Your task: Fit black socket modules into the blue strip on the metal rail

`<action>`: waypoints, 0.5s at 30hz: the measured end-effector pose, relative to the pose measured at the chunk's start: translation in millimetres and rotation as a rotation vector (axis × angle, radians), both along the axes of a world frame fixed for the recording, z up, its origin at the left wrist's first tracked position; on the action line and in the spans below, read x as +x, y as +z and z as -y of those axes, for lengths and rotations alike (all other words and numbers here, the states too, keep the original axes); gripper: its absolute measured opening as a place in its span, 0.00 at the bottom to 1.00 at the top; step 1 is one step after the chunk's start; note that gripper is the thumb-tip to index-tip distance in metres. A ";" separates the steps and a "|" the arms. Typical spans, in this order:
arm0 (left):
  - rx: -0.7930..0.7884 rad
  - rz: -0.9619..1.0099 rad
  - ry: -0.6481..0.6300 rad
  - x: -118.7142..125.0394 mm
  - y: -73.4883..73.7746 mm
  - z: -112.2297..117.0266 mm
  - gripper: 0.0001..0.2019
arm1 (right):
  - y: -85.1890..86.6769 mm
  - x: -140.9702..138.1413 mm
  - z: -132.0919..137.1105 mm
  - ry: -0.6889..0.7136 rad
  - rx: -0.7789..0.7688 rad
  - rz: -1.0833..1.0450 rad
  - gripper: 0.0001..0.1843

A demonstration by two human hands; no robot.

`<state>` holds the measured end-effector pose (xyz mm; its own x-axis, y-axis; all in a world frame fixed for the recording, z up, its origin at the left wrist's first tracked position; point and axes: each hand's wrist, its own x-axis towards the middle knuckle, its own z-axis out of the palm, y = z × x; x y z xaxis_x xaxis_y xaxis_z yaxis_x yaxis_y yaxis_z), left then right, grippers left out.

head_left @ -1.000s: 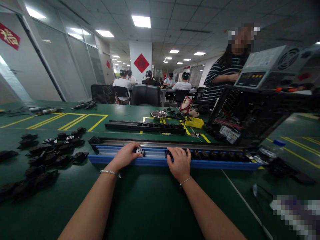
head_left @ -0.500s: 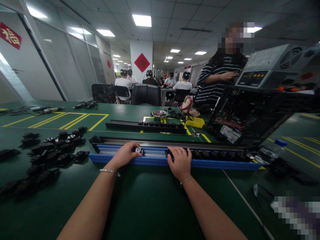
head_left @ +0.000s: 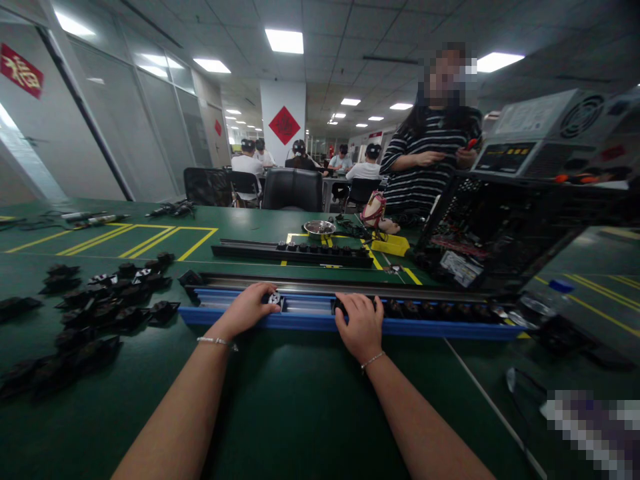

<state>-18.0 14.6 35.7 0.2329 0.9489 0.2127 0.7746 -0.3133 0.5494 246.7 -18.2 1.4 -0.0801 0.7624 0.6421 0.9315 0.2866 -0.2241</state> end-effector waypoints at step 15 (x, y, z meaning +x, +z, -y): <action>0.000 0.004 -0.004 -2.4 -4.6 -2.9 0.16 | 1.0 0.8 1.0 0.005 -0.015 -0.001 0.16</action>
